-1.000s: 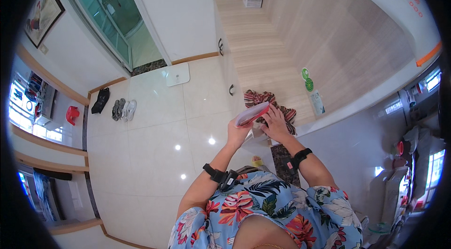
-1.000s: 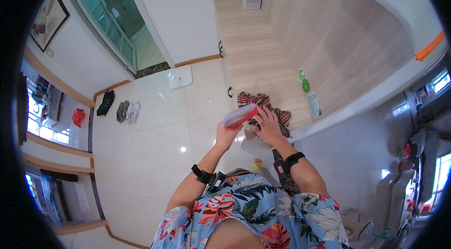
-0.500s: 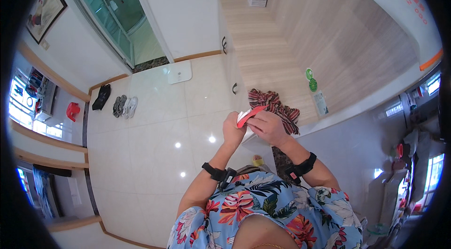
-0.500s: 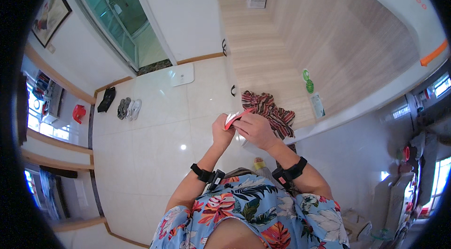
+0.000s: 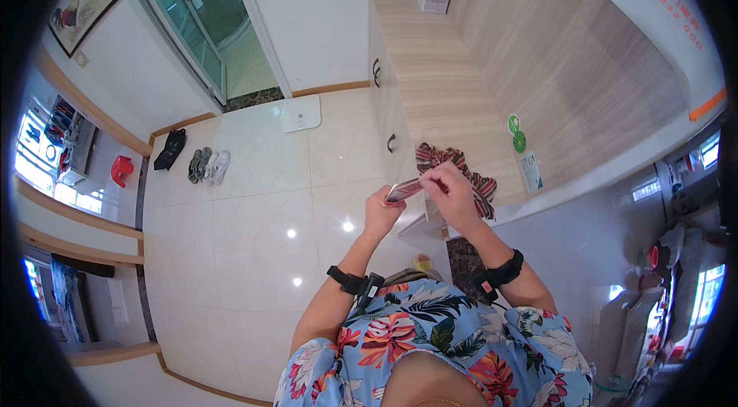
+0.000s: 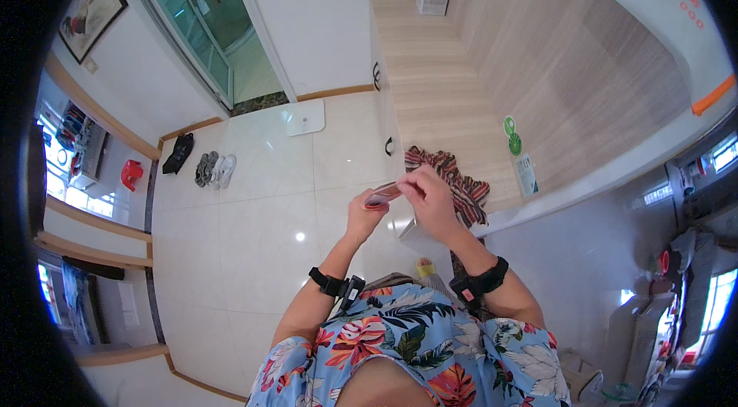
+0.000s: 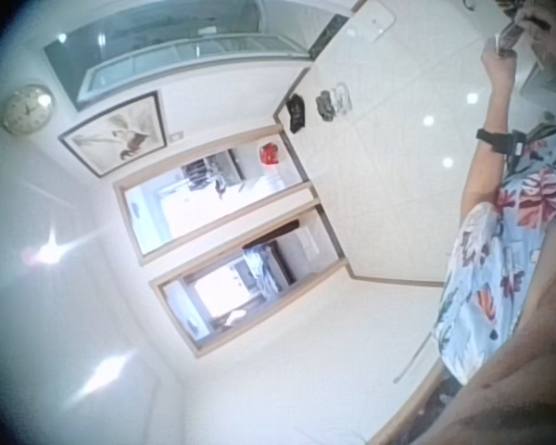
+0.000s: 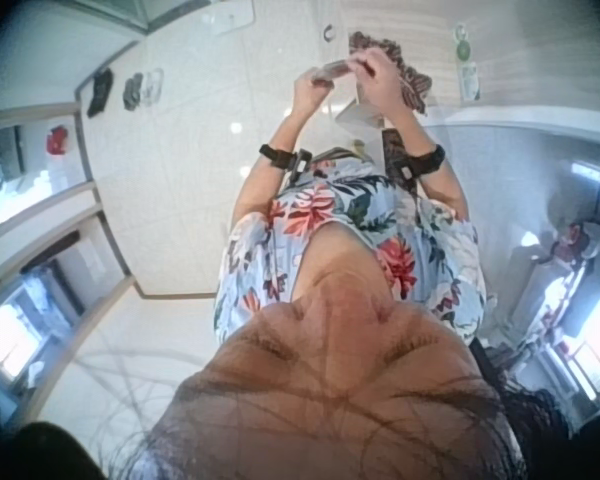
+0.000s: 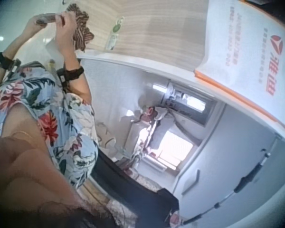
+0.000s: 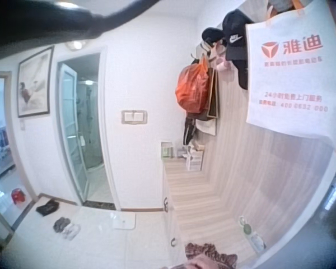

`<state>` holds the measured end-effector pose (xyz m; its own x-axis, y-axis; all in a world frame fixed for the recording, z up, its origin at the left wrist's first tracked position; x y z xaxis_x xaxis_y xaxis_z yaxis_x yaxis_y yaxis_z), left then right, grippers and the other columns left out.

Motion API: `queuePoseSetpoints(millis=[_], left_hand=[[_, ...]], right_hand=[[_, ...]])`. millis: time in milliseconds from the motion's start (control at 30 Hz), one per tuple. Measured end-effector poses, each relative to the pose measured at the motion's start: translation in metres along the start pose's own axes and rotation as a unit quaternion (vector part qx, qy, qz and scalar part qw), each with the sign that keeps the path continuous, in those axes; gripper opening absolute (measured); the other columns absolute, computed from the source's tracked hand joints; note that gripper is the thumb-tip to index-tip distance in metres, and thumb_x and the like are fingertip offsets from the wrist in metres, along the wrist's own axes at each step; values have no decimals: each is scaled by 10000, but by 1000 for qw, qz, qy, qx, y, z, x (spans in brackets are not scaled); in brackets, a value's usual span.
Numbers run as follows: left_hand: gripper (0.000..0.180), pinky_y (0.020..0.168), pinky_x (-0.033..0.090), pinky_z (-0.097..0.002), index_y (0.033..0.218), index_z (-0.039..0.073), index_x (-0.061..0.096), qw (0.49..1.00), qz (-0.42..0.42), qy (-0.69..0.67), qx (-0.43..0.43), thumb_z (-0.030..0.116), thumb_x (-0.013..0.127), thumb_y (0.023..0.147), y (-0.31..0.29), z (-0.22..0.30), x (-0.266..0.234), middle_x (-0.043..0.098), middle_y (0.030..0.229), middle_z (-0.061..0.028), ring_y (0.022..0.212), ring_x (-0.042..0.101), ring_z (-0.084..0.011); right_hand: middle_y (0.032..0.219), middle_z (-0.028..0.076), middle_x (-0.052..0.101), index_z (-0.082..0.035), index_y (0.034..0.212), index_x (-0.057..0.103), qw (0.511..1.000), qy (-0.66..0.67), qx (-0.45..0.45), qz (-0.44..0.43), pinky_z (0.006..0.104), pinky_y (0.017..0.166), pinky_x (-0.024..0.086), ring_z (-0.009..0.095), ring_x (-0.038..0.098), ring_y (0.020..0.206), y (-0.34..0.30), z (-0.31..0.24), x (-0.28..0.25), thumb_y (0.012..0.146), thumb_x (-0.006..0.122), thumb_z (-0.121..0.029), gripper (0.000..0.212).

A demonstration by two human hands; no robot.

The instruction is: The person wipes the top and side of a wooden cabinet with a striped cloth, moving small items aside to reach the surface.

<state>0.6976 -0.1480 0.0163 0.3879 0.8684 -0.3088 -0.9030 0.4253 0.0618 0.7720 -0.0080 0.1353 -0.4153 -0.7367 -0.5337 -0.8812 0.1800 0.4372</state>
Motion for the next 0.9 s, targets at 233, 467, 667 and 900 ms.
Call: queuePoseSetpoints(millis=[233,467,667,900], left_hand=[[283,666,491,-298,945,-1,674,979,-105,-129,-115,87,740,684,-6,-12,7,685,787,-66,701,600,-123],[285,514,424,-246,925,39,669,963,-136,-154,-175,62,767,659,-9,6,-1,607,752,-2,605,518,-75],[370,452,359,-222,992,57,630,954,-128,-179,-205,48,748,641,-12,11,-9,553,722,32,564,466,-62],[480,471,361,-205,1094,87,591,946,-167,-177,-214,44,736,639,-20,27,-29,579,802,26,639,492,-56]], right_hand=[[741,16,594,-10,938,606,976,127,178,5,211,604,446,83,543,641,12,9,-1,940,563,-117,116],[780,56,622,2,1000,564,936,289,202,7,224,586,503,105,622,650,12,16,-4,970,530,-173,181],[804,71,615,35,1012,555,911,322,253,56,232,571,531,147,659,673,11,1,-5,971,523,-171,213],[777,68,616,46,971,579,908,307,285,26,218,492,507,135,642,605,21,0,-14,935,543,-133,186]])
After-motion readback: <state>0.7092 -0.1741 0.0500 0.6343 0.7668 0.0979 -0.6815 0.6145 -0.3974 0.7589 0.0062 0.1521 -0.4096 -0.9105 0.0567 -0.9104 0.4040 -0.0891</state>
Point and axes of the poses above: each hand's wrist, its own y-axis towards the middle knuckle, its own x-axis out of the palm, z = x × y, the point moved 2 cm from there along y, towards the middle knuckle
